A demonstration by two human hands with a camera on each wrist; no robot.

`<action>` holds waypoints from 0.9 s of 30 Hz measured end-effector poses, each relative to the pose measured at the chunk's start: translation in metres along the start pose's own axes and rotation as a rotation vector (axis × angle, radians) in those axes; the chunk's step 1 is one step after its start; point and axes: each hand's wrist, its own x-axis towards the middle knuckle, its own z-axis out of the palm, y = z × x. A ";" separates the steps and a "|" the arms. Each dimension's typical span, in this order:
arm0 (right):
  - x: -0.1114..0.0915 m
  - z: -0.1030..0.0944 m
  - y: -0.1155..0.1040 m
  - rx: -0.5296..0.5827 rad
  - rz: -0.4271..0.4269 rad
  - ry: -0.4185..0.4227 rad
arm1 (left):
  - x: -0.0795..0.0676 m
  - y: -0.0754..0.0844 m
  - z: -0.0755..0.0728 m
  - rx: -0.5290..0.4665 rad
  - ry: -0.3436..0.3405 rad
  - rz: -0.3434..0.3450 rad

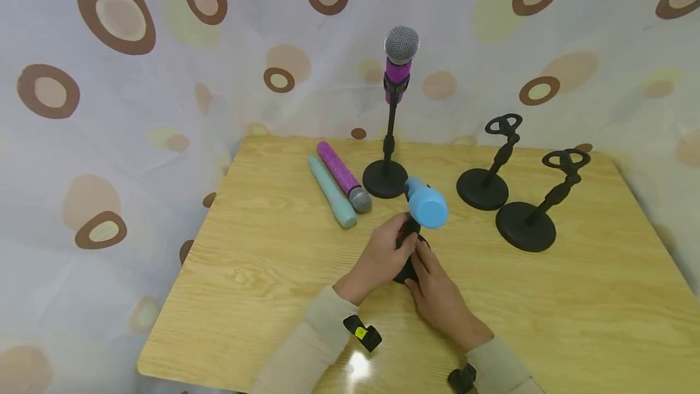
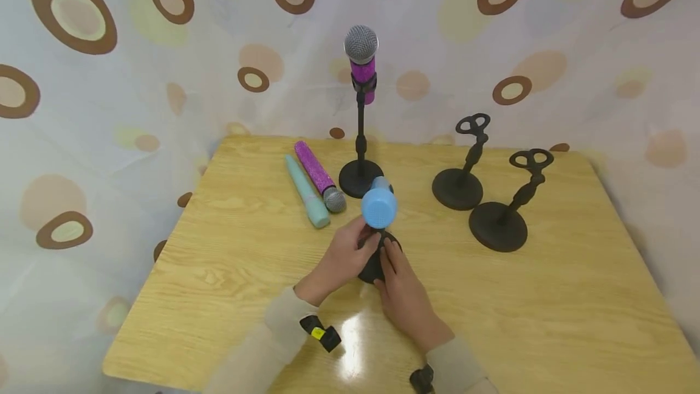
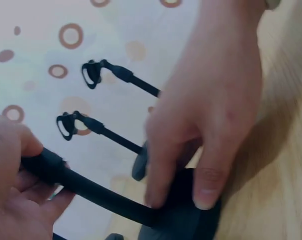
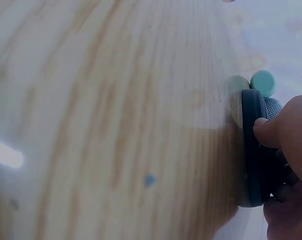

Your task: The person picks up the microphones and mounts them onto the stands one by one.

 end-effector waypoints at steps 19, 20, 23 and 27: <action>0.003 -0.003 0.003 -0.042 -0.021 0.004 | 0.010 -0.002 0.001 0.262 0.112 0.063; 0.002 -0.003 0.003 -0.044 -0.016 0.002 | 0.010 -0.001 0.001 0.266 0.111 0.059; 0.002 -0.002 0.002 -0.044 0.009 -0.018 | 0.011 0.000 0.000 0.305 0.118 0.051; -0.001 0.001 0.001 -0.029 0.032 -0.053 | 0.011 0.000 0.000 0.395 0.120 0.063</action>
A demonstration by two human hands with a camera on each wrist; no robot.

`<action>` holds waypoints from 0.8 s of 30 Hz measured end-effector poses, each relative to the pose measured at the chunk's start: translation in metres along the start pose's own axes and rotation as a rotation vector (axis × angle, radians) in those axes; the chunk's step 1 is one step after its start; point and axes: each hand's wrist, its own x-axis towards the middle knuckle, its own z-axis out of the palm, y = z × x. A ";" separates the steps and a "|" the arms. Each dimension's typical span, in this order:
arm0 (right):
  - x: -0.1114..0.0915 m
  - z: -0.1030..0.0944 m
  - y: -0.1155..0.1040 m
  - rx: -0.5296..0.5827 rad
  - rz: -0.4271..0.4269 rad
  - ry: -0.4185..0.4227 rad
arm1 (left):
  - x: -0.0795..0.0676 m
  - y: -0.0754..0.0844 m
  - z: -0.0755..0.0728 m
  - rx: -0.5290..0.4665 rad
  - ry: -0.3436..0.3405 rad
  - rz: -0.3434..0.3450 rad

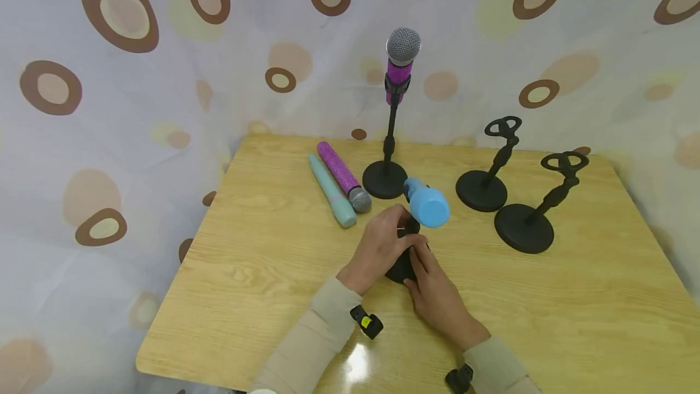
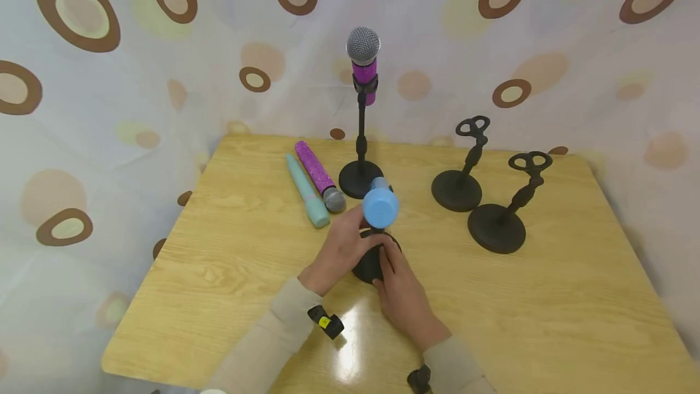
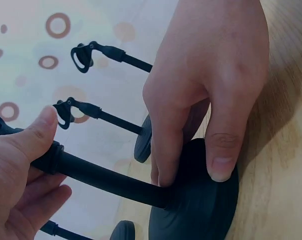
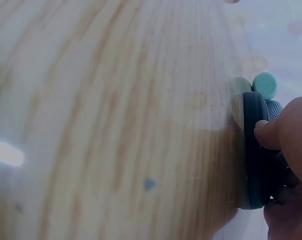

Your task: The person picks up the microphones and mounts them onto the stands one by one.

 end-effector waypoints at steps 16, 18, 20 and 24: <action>0.000 0.001 0.001 0.003 -0.033 0.061 | 0.003 -0.007 -0.001 -0.247 -0.163 0.085; 0.001 0.000 0.001 0.002 -0.038 0.075 | 0.004 -0.008 -0.005 -0.240 -0.200 0.119; 0.000 -0.001 0.001 0.005 -0.047 0.077 | 0.005 -0.008 -0.009 -0.187 -0.200 0.104; -0.002 0.001 0.000 -0.004 -0.047 0.073 | 0.006 -0.008 -0.008 -0.112 -0.128 0.077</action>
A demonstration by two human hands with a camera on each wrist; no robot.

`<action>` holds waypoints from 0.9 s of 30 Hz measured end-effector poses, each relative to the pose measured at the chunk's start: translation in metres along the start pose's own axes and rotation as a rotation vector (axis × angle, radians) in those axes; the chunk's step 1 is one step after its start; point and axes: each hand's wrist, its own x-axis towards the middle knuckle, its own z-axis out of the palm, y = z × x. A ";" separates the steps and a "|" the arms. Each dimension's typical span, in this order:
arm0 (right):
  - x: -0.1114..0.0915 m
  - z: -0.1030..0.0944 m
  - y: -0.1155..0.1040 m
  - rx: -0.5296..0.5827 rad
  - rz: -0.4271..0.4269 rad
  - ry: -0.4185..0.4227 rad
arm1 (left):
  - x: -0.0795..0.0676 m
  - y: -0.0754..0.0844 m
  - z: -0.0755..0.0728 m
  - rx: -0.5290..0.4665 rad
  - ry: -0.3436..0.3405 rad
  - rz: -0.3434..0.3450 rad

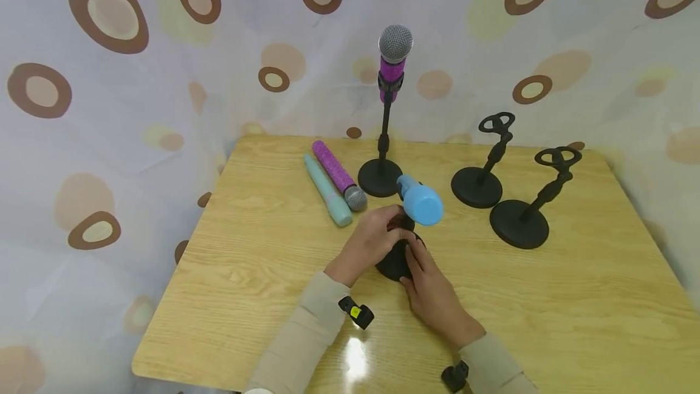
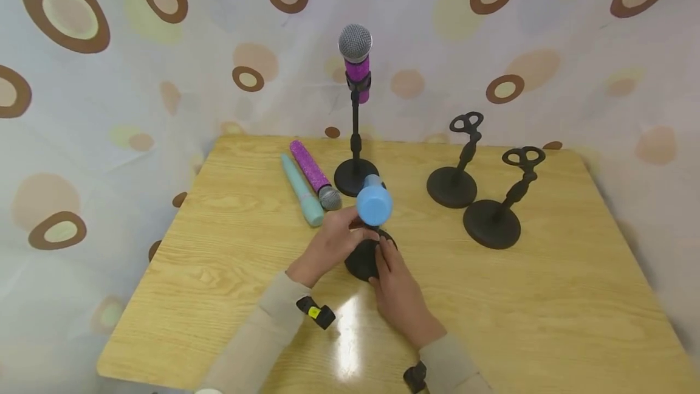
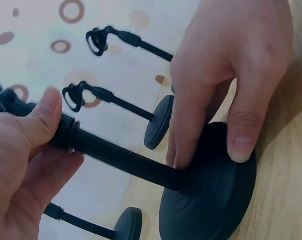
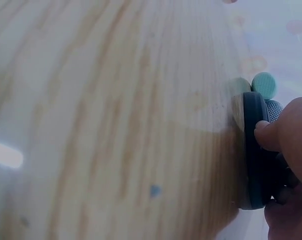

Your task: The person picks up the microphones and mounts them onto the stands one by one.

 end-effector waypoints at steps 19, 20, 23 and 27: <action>0.005 0.002 -0.002 -0.017 0.009 -0.005 | 0.003 0.013 0.002 -0.195 0.101 -0.010; 0.005 0.002 -0.002 -0.012 0.013 -0.006 | 0.004 0.015 0.001 -0.216 0.099 -0.012; 0.006 0.002 -0.002 0.009 0.021 -0.004 | 0.008 0.020 -0.002 -0.289 0.085 -0.017; 0.005 0.002 -0.003 0.022 0.032 -0.009 | 0.011 0.028 -0.005 -0.353 0.057 -0.021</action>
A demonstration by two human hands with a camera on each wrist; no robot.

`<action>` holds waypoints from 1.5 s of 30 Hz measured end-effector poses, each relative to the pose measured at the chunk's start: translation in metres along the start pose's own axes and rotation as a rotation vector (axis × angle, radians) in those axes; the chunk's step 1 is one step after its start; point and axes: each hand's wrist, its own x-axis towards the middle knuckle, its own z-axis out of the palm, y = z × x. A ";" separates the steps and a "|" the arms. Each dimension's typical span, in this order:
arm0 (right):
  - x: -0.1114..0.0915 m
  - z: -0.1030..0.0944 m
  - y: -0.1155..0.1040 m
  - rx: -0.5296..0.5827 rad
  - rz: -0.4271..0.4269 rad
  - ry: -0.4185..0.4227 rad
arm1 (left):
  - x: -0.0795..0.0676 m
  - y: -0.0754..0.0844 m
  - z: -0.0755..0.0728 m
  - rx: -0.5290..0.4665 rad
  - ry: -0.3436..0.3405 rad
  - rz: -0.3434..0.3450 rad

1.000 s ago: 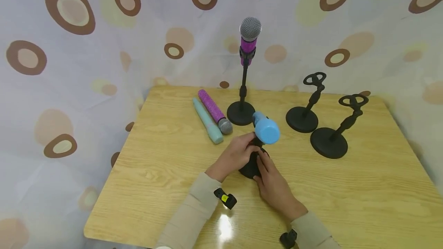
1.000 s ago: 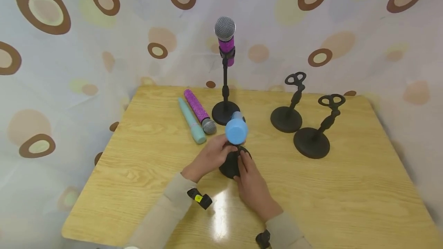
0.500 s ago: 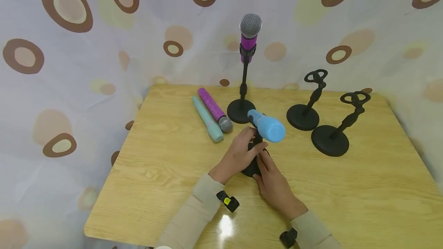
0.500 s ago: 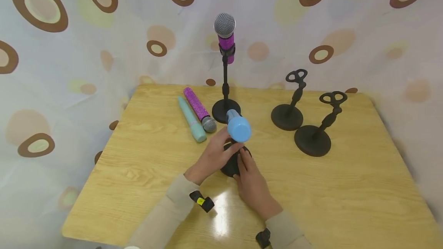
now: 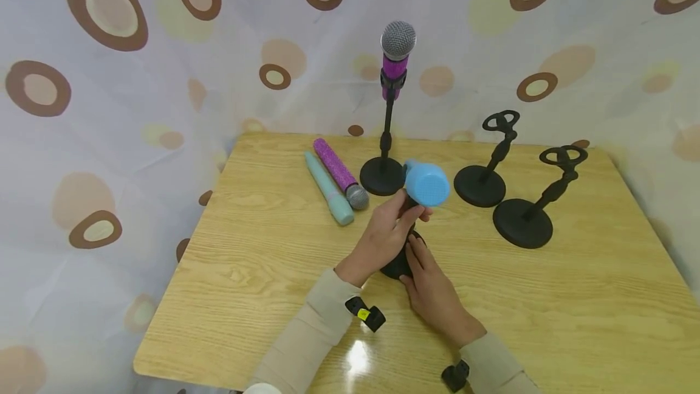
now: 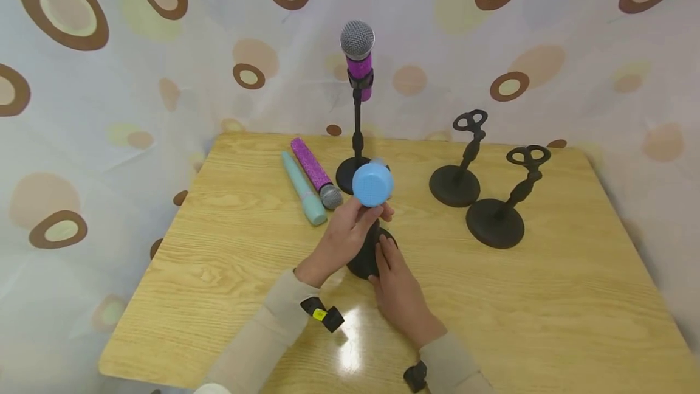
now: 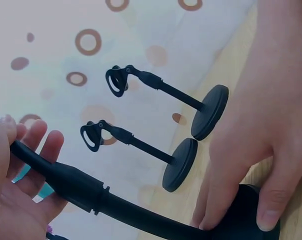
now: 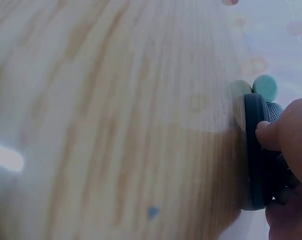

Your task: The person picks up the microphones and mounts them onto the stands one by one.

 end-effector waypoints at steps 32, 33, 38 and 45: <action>0.046 -0.055 0.001 0.907 0.253 -0.051 | 0.007 0.052 -0.020 -0.086 -0.040 0.025; 0.046 -0.055 0.002 0.899 0.256 -0.052 | 0.007 0.052 -0.021 -0.087 -0.040 0.025; 0.050 -0.059 0.000 0.884 0.238 -0.039 | 0.008 0.053 -0.023 -0.086 -0.034 0.028; 0.058 -0.074 -0.014 0.883 0.255 -0.005 | 0.008 0.057 -0.023 -0.075 -0.031 0.012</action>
